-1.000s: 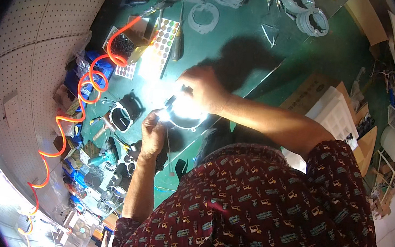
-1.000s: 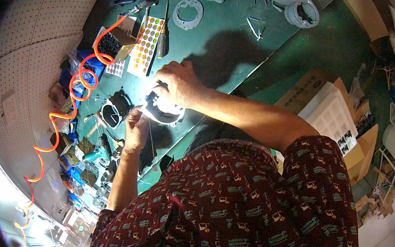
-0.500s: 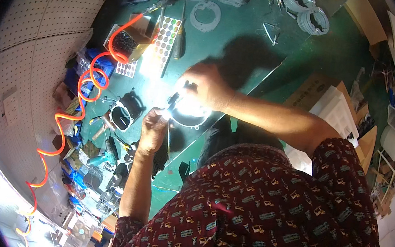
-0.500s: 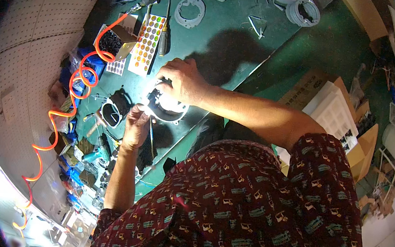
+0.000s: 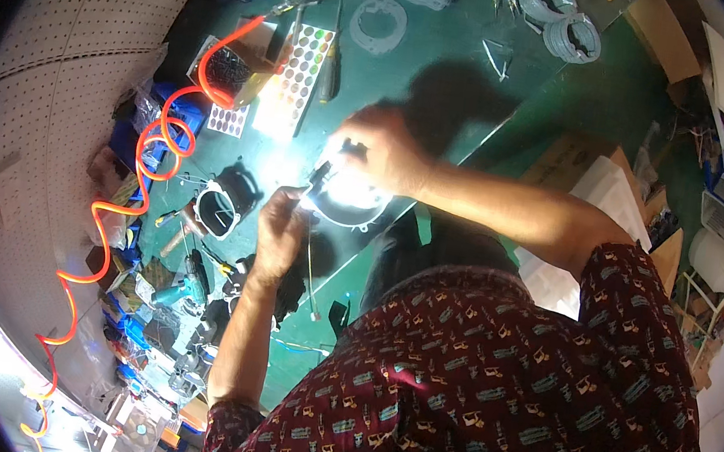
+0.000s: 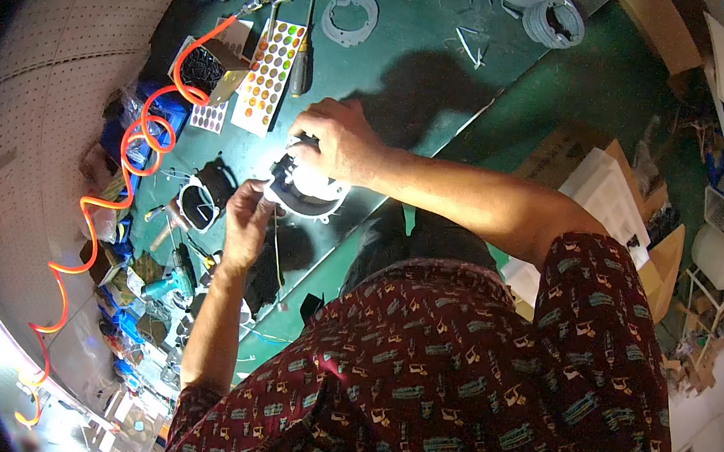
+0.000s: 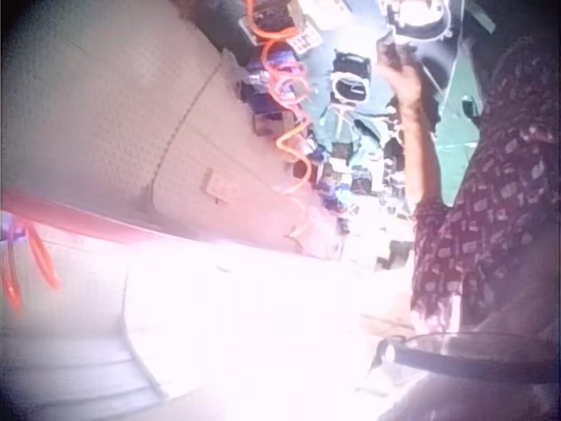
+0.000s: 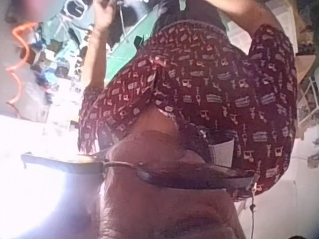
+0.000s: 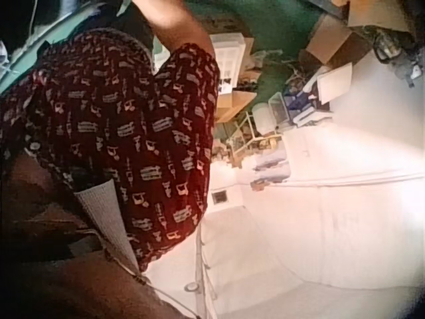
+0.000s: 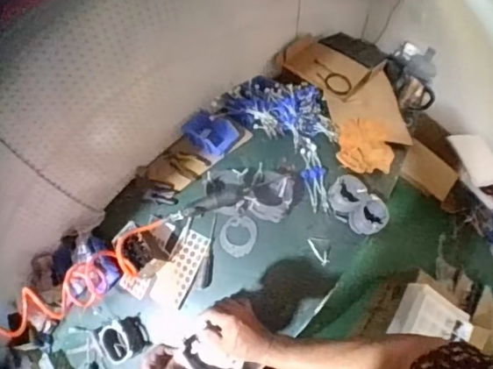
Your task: The person assembles small electronic components on a workbench. They connect wires to circular housings, attach black fan-like parts, and use a power drill to secure pieces. The person handles multiple units one at a time, placing finished assemblies on the table.
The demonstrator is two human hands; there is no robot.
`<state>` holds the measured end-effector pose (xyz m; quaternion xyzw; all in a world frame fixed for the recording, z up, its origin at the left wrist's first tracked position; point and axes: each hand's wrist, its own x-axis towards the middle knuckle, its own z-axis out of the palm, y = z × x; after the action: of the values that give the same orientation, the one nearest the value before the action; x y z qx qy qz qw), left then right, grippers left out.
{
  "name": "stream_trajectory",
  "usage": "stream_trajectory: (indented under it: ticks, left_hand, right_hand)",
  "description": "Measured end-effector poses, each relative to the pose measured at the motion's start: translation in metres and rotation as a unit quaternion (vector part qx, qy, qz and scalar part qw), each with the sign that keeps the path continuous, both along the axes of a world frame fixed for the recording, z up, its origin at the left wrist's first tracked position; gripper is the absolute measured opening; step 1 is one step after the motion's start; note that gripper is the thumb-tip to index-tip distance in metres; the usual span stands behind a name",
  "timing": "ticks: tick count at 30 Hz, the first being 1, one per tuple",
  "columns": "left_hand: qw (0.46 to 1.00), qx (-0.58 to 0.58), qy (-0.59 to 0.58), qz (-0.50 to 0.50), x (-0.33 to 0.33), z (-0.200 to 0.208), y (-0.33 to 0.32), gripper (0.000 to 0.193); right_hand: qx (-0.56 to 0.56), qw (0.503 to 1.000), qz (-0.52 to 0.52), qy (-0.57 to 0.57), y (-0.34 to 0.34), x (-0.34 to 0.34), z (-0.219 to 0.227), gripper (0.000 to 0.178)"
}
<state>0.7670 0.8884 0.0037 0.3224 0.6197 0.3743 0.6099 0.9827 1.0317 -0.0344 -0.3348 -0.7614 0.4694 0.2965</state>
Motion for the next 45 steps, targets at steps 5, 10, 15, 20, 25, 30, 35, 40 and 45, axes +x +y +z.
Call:
stream_trajectory:
  ticks: [5,10,15,20,25,30,35,40,45]
  left_hand:
    - [0.996,0.023,0.086,-0.010,0.009,0.002,-0.012,0.039]
    - [0.949,0.058,0.297,-0.082,0.013,0.000,-0.008,0.039]
    - [0.929,0.089,0.352,-0.074,0.017,-0.004,-0.009,0.039]
    - [0.950,0.042,0.306,-0.047,0.022,0.001,-0.006,0.033]
    - [0.972,0.019,0.233,-0.024,0.023,0.007,-0.013,0.049]
    - [0.976,0.017,0.218,-0.005,0.022,0.004,-0.009,0.038]
    - [0.944,0.020,0.324,-0.055,0.018,-0.001,-0.009,0.023]
    - [0.961,-0.012,0.275,-0.019,0.021,0.001,-0.004,0.035]
    - [0.992,-0.020,0.122,0.013,0.016,0.009,-0.009,0.032]
  right_hand:
    - [0.029,0.999,-0.006,-0.018,0.000,0.000,0.008,0.022]
    - [0.004,1.000,0.010,-0.011,0.001,0.001,0.007,0.021]
    - [0.008,1.000,0.006,0.003,0.000,0.000,0.001,0.022]
    - [0.010,1.000,0.008,-0.005,0.000,0.000,0.004,0.021]
    - [0.017,1.000,0.008,-0.006,-0.001,0.003,0.007,0.022]
    - [0.020,1.000,0.000,-0.010,0.000,0.001,0.006,0.022]
    - [0.020,1.000,0.000,0.001,0.000,-0.001,0.005,0.021]
    - [0.044,0.999,-0.010,0.014,0.005,-0.003,0.004,0.019]
    - [0.033,0.999,-0.001,0.008,0.003,0.000,0.007,0.018]
